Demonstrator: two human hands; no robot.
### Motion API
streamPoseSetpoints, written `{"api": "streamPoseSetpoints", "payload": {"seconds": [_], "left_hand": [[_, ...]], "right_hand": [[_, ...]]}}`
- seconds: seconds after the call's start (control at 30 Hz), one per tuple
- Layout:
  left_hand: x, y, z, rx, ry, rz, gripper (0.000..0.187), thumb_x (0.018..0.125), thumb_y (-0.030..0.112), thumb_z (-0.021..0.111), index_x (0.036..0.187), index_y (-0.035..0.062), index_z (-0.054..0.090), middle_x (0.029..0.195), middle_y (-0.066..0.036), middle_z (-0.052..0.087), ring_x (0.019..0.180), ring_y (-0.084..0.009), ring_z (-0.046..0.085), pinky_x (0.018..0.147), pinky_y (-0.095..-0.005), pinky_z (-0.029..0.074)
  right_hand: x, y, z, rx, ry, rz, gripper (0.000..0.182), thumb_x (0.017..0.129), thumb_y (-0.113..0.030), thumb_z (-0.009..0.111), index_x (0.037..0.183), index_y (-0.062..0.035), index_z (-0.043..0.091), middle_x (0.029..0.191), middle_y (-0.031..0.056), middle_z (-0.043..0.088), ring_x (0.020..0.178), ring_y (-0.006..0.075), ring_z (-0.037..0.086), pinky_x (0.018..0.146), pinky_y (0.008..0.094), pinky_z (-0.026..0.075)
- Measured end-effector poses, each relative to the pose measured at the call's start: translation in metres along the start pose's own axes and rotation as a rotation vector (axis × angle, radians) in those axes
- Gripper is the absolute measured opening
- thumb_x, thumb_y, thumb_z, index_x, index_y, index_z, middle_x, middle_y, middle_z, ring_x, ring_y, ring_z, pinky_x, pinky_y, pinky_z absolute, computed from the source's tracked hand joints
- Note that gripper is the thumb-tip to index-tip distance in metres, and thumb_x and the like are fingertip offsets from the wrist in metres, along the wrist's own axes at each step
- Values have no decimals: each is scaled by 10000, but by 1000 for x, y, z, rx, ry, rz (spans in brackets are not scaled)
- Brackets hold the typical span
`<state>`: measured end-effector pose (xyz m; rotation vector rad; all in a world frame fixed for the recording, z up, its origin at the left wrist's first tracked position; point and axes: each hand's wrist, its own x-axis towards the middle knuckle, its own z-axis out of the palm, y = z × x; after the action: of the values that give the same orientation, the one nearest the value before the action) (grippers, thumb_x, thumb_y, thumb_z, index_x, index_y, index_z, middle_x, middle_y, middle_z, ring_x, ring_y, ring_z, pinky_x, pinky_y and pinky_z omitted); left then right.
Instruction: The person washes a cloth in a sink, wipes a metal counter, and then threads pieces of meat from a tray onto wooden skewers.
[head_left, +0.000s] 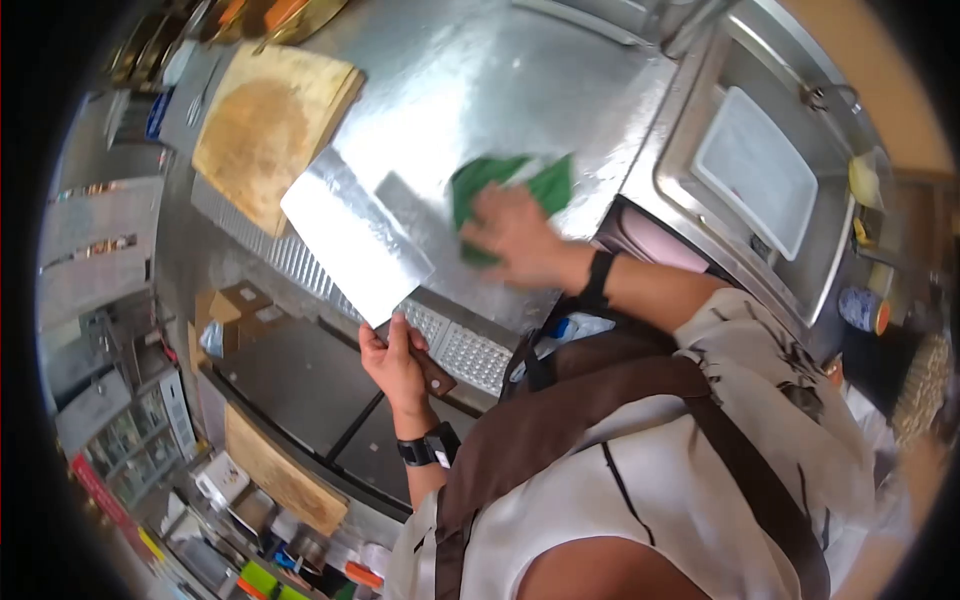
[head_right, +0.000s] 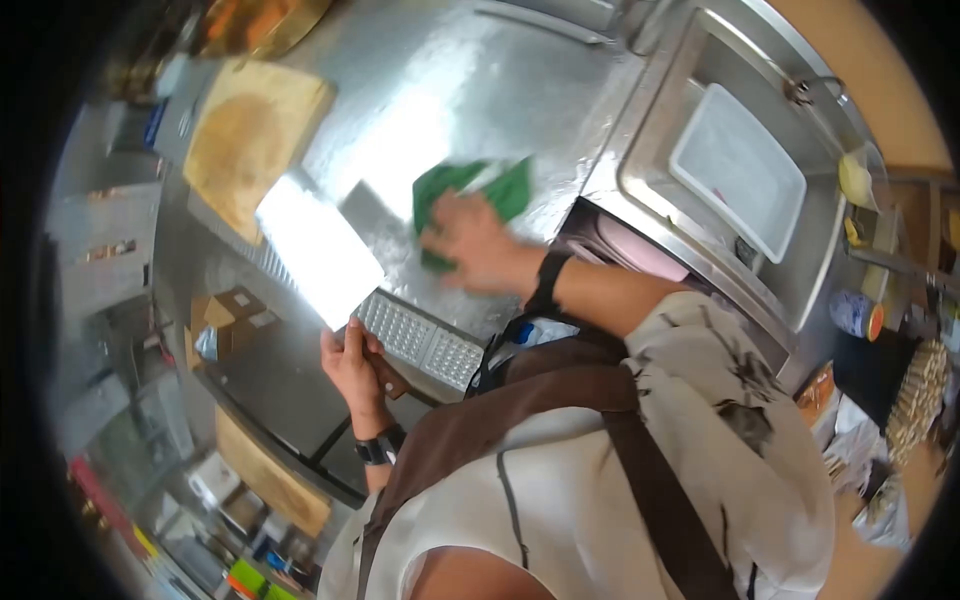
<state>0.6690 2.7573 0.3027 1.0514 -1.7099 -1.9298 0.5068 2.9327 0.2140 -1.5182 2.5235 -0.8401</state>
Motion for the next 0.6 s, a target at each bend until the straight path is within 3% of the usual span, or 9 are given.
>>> {"api": "streamPoseSetpoints", "payload": {"seconds": [0.07,0.13,0.2,0.23,0.27,0.3,0.4,0.53,0.6], "left_hand": [[3,4,9,2,3,-6,99,888,54,569,891,33,473,630,-34,505,497,-106,483,461,-237,415],[7,5,16,28,-7,-6,109,882,54,567,867,38,460,627,-34,502,495,-109,485,459,-244,421],[8,7,22,43,-18,-1,116,881,57,567,859,40,455,629,-35,504,495,-108,486,459,-246,424],[8,7,26,48,-43,-6,109,882,56,566,871,36,460,628,-34,505,495,-107,486,456,-244,423],[8,8,32,50,-60,-8,103,883,56,565,883,32,464,627,-33,506,495,-106,487,454,-241,421],[8,9,37,51,-67,-10,99,883,55,564,895,29,469,625,-32,508,494,-105,487,451,-239,420],[9,6,43,41,-62,-46,130,874,44,583,965,44,490,681,-25,551,508,-91,502,442,-212,391],[8,10,60,83,-159,41,186,838,10,622,974,11,496,659,-25,552,498,-89,514,434,-217,401],[7,15,76,106,-199,53,206,825,-7,628,983,1,494,660,-26,549,501,-90,514,441,-218,410]], "right_hand": [[-22,-34,18,-127,-169,-129,640,742,-460,639,1295,-172,495,1377,192,386,1318,374,298,1071,544,187],[-41,-26,20,-111,-197,-173,576,804,-421,603,1305,-161,493,1425,127,362,1348,312,266,1100,521,138],[-44,2,-13,-175,-106,-116,518,720,-337,632,1198,-140,586,1348,129,450,1289,313,361,1059,508,244],[-50,31,-26,-273,59,-115,446,689,-242,619,1121,-129,625,1297,131,492,1233,322,422,1024,506,299],[-40,50,-57,-187,99,88,395,701,-163,583,1091,-120,630,1283,139,498,1218,328,437,1014,508,314],[-42,87,-66,-322,174,187,406,708,-124,556,1110,-115,611,1280,147,498,1244,327,415,1007,507,322],[-60,186,-94,-497,189,469,531,833,-270,562,1328,-124,436,1375,174,411,1297,334,348,1043,493,271],[-74,209,-121,-551,316,629,395,824,-193,584,1202,-89,543,1206,165,531,1134,319,487,938,422,393],[-85,203,-133,-269,460,748,341,812,-149,600,1144,-74,579,1125,161,560,1059,320,522,908,410,415]]}}
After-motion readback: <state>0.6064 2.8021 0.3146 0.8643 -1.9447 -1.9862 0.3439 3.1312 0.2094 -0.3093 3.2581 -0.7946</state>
